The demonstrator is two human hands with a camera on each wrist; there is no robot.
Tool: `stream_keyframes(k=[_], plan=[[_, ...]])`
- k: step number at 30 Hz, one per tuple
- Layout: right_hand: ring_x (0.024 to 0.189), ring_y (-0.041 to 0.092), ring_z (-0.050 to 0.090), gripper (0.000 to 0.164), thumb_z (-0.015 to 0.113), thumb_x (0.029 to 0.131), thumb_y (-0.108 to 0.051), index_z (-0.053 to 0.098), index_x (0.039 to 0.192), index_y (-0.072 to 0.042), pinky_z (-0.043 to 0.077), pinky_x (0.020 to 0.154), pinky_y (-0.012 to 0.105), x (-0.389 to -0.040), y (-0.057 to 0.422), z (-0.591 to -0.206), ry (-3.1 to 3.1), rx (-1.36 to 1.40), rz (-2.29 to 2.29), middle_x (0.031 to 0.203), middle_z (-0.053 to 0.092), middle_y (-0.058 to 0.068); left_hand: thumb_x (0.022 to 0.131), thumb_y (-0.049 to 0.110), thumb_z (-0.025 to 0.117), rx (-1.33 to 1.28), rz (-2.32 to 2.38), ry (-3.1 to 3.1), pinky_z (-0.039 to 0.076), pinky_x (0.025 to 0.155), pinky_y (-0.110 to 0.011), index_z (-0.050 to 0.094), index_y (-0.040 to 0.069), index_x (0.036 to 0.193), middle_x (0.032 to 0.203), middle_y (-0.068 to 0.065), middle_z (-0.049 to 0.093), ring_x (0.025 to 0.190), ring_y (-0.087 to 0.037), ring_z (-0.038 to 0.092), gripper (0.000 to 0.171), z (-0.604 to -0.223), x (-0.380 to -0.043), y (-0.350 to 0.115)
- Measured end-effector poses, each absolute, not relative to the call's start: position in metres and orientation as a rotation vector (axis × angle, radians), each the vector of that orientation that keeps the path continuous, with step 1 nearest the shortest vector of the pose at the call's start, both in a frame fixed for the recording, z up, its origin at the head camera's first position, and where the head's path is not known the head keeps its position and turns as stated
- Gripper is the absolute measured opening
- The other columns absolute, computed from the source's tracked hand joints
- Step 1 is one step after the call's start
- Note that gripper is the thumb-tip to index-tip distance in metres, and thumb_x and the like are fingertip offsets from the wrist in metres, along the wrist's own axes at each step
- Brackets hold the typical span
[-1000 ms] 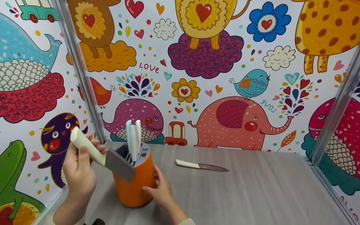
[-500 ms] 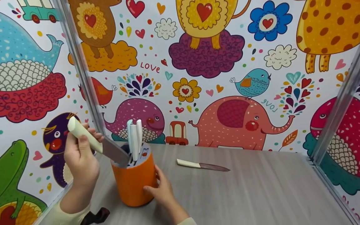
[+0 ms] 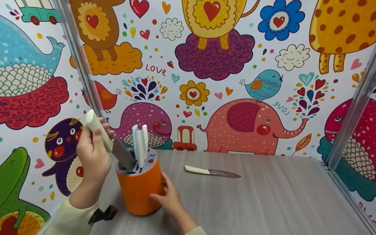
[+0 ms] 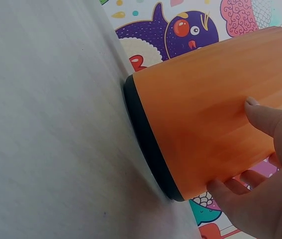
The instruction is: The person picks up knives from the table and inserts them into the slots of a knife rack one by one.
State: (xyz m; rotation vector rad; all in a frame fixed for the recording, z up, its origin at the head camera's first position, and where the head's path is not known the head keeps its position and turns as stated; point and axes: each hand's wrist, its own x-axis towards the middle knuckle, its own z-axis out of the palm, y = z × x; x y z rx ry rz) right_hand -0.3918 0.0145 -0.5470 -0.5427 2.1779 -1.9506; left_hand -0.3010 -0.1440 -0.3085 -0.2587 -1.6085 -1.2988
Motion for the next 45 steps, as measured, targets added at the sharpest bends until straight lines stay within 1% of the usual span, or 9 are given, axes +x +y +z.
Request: stream_keyframes(k=[8,16,22,24,27,29,33,39,45], plan=[[0.143,0.034,0.04,0.09,0.08,0.08,-0.037,0.03,0.154,-0.031,0.041,0.111,0.053,-0.388,0.011,-0.547,2.186,-0.481,-1.926,0.158,0.038,0.007,0.103,0.017,0.052,-0.223,-1.218,-1.731,0.056,0.092,-0.026,0.058,0.001,0.124,0.108,-0.009,0.068,0.097,-0.021,0.07,0.028,-0.306,-0.308,-0.139],[0.143,0.033,0.039,0.089,0.08,0.081,-0.036,0.03,0.154,-0.031,0.038,0.113,0.054,-0.389,0.013,-0.547,2.183,-0.494,-1.954,0.159,0.037,0.006,0.103,0.021,0.052,-0.257,-1.127,-1.831,0.057,0.093,-0.035,0.059,0.002,0.126,0.108,-0.01,0.066,0.098,-0.019,0.069,0.031,-0.306,-0.327,-0.137],[0.144,0.034,0.038,0.088,0.081,0.08,-0.031,0.032,0.154,-0.03,0.036,0.113,0.056,-0.386,0.012,-0.548,2.168,-0.463,-1.96,0.158,0.038,0.007,0.103,0.023,0.052,-0.186,-1.211,-1.855,0.056,0.095,-0.038,0.058,0.004,0.129,0.111,-0.008,0.067,0.103,-0.019,0.069,0.032,-0.325,-0.336,-0.14],[0.143,0.035,0.039,0.088,0.081,0.081,-0.027,0.033,0.154,-0.027,0.036,0.113,0.057,-0.386,0.012,-0.548,2.177,-0.484,-1.97,0.158,0.039,0.009,0.103,0.023,0.052,-0.161,-1.227,-1.865,0.056,0.095,-0.039,0.059,0.005,0.128,0.11,-0.008,0.067,0.101,-0.02,0.069,0.031,-0.331,-0.339,-0.141],[0.142,0.035,0.041,0.088,0.082,0.081,-0.025,0.034,0.154,-0.025,0.038,0.112,0.055,-0.387,0.012,-0.547,2.203,-0.492,-1.968,0.156,0.041,0.009,0.103,0.022,0.051,-0.13,-1.239,-1.887,0.057,0.094,-0.04,0.059,0.004,0.125,0.108,-0.009,0.066,0.098,-0.022,0.067,0.029,-0.339,-0.345,-0.144],[0.141,0.035,0.042,0.088,0.082,0.08,-0.026,0.034,0.154,-0.024,0.039,0.111,0.054,-0.388,0.012,-0.546,2.215,-0.489,-1.964,0.155,0.042,0.01,0.104,0.023,0.051,-0.106,-1.256,-1.909,0.057,0.092,-0.041,0.06,0.005,0.124,0.107,-0.009,0.066,0.096,-0.022,0.067,0.029,-0.346,-0.349,-0.146],[0.142,0.034,0.042,0.088,0.082,0.079,-0.03,0.034,0.153,-0.027,0.04,0.111,0.053,-0.39,0.013,-0.546,2.221,-0.462,-1.956,0.156,0.042,0.008,0.104,0.024,0.051,-0.07,-1.29,-1.951,0.057,0.09,-0.042,0.06,0.006,0.125,0.108,-0.009,0.067,0.096,-0.023,0.068,0.029,-0.362,-0.356,-0.151],[0.142,0.034,0.042,0.088,0.082,0.079,-0.03,0.034,0.153,-0.027,0.04,0.111,0.053,-0.391,0.013,-0.548,2.222,-0.469,-1.952,0.156,0.042,0.009,0.104,0.023,0.05,-0.028,-1.299,-2.021,0.058,0.083,-0.044,0.061,0.005,0.113,0.106,-0.011,0.068,0.091,-0.025,0.068,0.023,-0.385,-0.363,-0.155],[0.142,0.033,0.042,0.088,0.082,0.079,-0.03,0.034,0.153,-0.029,0.039,0.112,0.054,-0.391,0.011,-0.547,2.198,-0.451,-1.957,0.155,0.042,0.007,0.104,0.025,0.05,-0.009,-1.312,-2.08,0.059,0.081,-0.042,0.06,0.005,0.116,0.101,-0.011,0.067,0.086,-0.023,0.064,0.025,-0.397,-0.363,-0.156]])
